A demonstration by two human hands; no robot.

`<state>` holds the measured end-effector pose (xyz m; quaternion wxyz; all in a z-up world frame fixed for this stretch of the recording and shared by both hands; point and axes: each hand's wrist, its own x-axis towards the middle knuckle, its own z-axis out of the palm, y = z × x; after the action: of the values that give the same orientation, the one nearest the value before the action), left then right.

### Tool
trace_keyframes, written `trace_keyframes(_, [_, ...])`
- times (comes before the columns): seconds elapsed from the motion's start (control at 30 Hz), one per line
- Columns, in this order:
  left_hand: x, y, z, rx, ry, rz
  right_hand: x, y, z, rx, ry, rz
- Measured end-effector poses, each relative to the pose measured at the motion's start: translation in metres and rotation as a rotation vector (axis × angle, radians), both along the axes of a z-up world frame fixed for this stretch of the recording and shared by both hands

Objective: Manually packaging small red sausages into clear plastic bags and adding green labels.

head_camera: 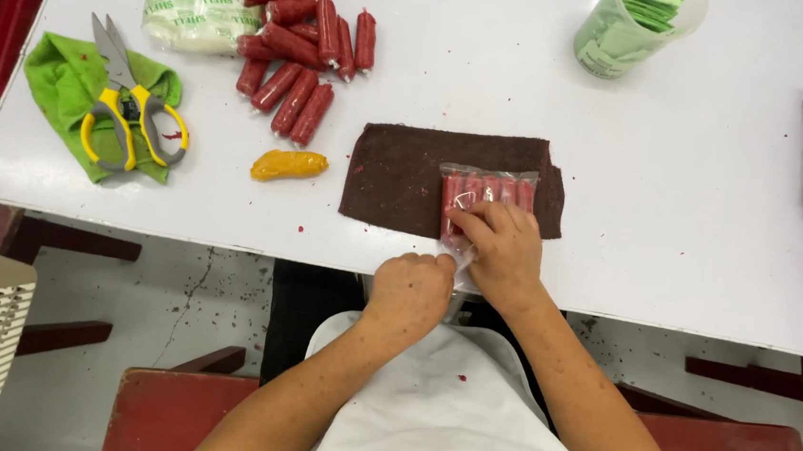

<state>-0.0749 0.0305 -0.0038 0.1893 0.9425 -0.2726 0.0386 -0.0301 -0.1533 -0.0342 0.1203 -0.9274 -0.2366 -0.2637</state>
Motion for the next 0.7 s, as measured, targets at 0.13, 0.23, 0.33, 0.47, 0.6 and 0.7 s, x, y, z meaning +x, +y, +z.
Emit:
trace_keyframes(0.13, [0.015, 0.012, -0.005, 0.038, -0.075, 0.009, 0.011, 0.015, 0.003, 0.062, -0.012, -0.042])
trace_keyframes(0.23, [0.013, 0.021, -0.004, 0.011, -0.057, 0.016, -0.014, 0.017, 0.029, 0.063, -0.135, -0.09])
trace_keyframes(0.33, [0.015, 0.009, 0.008, -0.062, -0.288, 0.136, -0.061, -0.006, 0.039, 0.269, -0.006, -0.142])
trace_keyframes(0.47, [0.039, -0.032, 0.006, -0.23, -0.593, 0.06, -0.089, -0.018, 0.024, 0.668, 0.295, -0.182])
trace_keyframes(0.6, [0.07, -0.057, -0.045, -0.201, -0.55, -0.002, -0.088, -0.021, 0.02, 0.793, 0.386, -0.108])
trace_keyframes(0.7, [0.075, -0.067, -0.03, -0.221, -0.575, 0.039, -0.081, -0.023, 0.019, 0.809, 0.372, -0.062])
